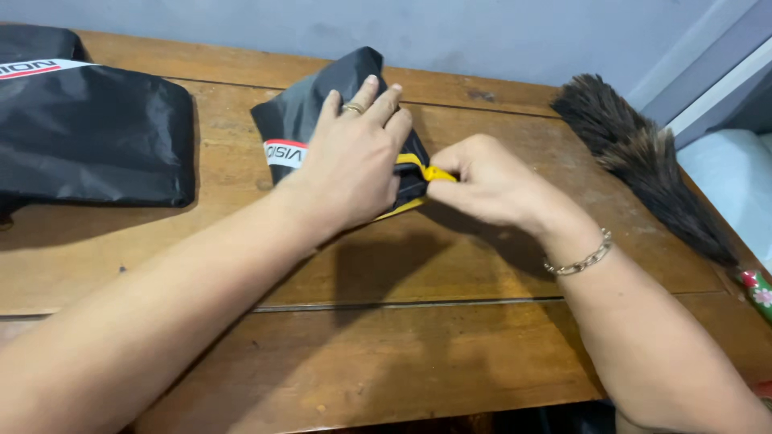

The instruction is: The person folds a black drawstring bag on a wooden table, tucking the drawstring inside and smoothing the fabric. They then place the folded bag into a blue plastic tray containing other similar bags.

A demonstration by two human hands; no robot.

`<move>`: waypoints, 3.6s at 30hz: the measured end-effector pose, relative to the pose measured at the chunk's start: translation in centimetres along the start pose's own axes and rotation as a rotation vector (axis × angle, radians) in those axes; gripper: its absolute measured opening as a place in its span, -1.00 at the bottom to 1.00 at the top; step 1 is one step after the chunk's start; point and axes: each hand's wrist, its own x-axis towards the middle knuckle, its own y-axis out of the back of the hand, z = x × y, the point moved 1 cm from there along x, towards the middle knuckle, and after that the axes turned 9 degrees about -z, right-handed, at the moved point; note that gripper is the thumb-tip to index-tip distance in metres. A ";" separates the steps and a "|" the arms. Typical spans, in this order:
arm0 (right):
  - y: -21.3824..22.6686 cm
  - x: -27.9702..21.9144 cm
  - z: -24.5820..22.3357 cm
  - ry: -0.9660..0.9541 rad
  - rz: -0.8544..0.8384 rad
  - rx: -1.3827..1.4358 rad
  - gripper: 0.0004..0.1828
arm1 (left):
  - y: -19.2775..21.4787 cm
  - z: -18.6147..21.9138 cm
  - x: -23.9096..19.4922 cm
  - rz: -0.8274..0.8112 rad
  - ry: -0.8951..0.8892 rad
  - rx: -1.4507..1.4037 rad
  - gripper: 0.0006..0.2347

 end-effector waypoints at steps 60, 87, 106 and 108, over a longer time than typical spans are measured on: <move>-3.8 -12.2 -16.1 0.652 0.531 -0.721 -0.34 | 16.4 4.9 -15.1 0.345 0.031 -1.219 -0.29; -1.4 -11.2 -18.5 0.675 0.105 -0.485 -0.58 | 14.6 8.3 -14.8 0.630 0.119 -1.138 -0.79; -2.9 -15.0 -12.3 0.575 0.587 -0.599 -0.26 | 15.3 8.3 -14.1 0.675 0.042 -1.226 -0.84; -2.5 -14.8 -12.7 0.557 0.536 -0.639 -0.28 | 15.2 8.2 -14.3 0.669 0.037 -1.229 -0.81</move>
